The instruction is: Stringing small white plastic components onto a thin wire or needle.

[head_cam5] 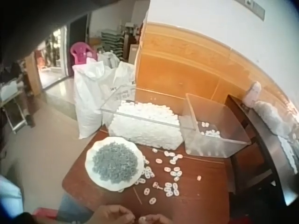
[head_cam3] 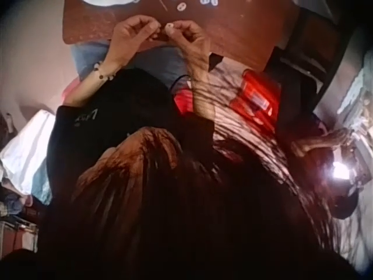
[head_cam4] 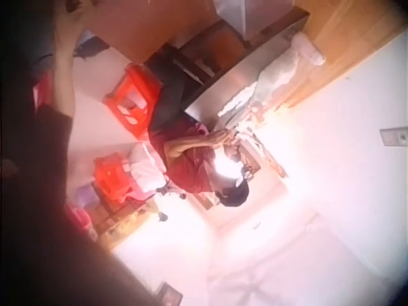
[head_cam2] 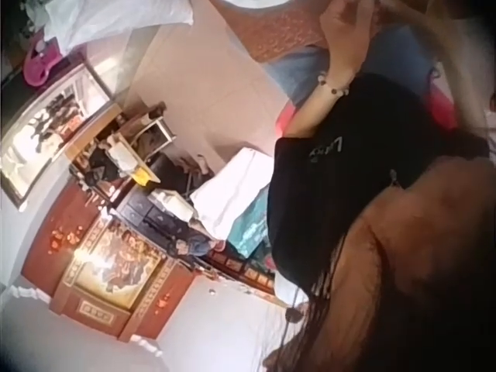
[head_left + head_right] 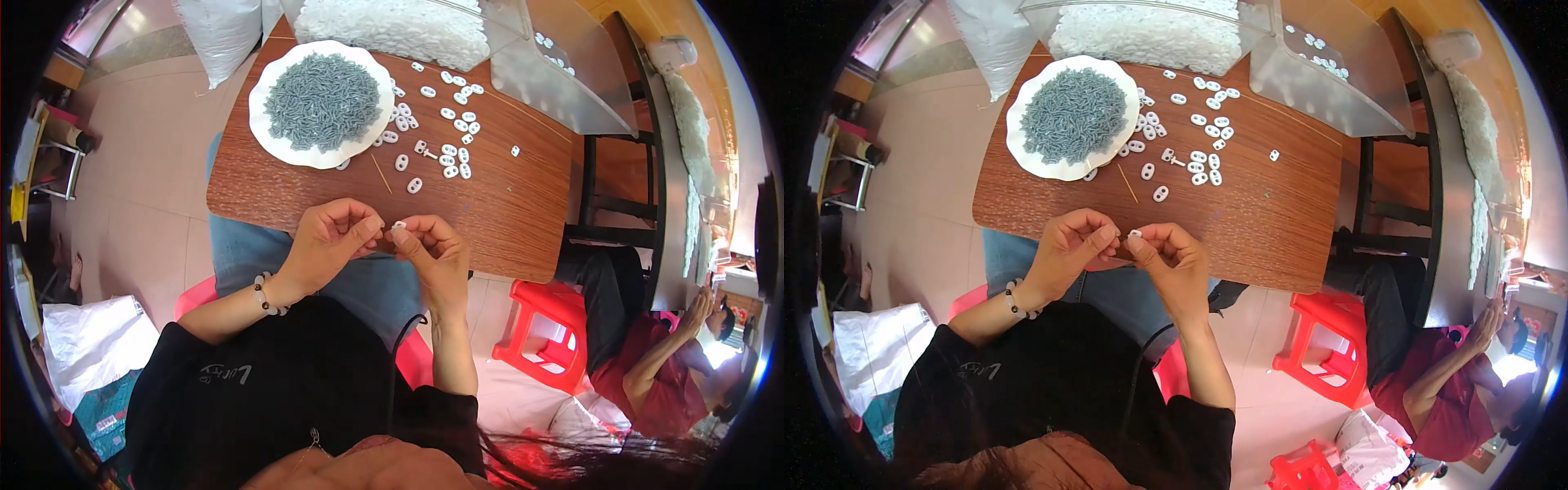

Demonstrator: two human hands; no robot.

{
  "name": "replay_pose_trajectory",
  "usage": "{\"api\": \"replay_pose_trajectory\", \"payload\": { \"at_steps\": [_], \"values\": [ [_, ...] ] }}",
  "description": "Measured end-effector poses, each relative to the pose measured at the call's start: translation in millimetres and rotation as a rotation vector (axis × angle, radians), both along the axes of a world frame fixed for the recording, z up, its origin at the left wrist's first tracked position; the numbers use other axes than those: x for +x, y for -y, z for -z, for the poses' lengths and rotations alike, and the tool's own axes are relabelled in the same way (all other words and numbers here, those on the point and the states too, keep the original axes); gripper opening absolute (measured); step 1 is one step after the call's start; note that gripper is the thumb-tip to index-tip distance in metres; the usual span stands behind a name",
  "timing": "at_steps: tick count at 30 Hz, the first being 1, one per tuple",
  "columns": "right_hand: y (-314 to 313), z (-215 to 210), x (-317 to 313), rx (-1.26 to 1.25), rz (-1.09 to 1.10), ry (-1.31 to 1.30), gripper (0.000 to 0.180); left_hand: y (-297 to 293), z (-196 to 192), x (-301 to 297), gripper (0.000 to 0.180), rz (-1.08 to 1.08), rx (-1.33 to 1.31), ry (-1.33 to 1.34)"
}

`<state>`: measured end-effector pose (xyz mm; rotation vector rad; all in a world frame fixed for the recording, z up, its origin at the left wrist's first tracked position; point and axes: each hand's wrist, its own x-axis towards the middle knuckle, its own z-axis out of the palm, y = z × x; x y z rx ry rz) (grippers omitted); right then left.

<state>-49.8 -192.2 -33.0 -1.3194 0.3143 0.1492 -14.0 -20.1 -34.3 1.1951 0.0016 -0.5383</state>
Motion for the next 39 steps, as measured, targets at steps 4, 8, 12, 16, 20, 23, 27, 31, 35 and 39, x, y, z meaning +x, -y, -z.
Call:
{"api": "replay_pose_trajectory", "payload": {
  "at_steps": [4,8,12,16,20,23,27,31,35,39],
  "values": [
    [-5.1,-1.9,1.8,-0.047,0.018,0.063,0.015,-1.9,-1.9,-0.3,0.018,-0.001,0.051,0.032],
    [-11.7,-10.5,2.0,-0.027,0.023,0.053,0.013,-2.4,-2.9,-1.8,0.017,-0.016,0.062,0.065],
    [-11.6,-12.2,1.2,-0.048,0.035,0.05,0.013,-2.6,-1.4,-1.6,0.015,-0.014,0.027,0.069],
    [-11.0,-10.8,1.1,-0.021,0.054,0.067,0.012,-4.3,-0.3,-0.7,0.015,0.013,0.067,0.068],
    [-11.0,-13.0,1.6,-0.012,0.045,0.063,0.01,-3.2,1.6,-1.3,0.015,0.009,0.074,0.058],
    [-10.2,-10.7,1.8,-0.012,0.042,0.067,0.01,-1.2,1.6,-1.0,0.015,0.01,0.063,0.054],
    [-9.5,-7.4,1.6,-0.031,0.04,0.067,0.011,0.5,2.4,-1.3,0.015,0.01,0.051,0.064],
    [-9.5,-5.3,0.4,-0.051,0.028,0.051,0.01,0.0,2.8,-1.9,0.016,0.003,0.06,0.059],
    [-10.2,-2.7,-0.3,-0.116,0.012,0.091,0.007,0.4,1.5,-1.7,0.015,0.006,0.114,0.079],
    [-11.5,1.0,0.0,-0.084,0.013,0.073,0.006,-0.5,5.4,-2.9,0.014,0.002,0.119,0.069]
  ]
}}
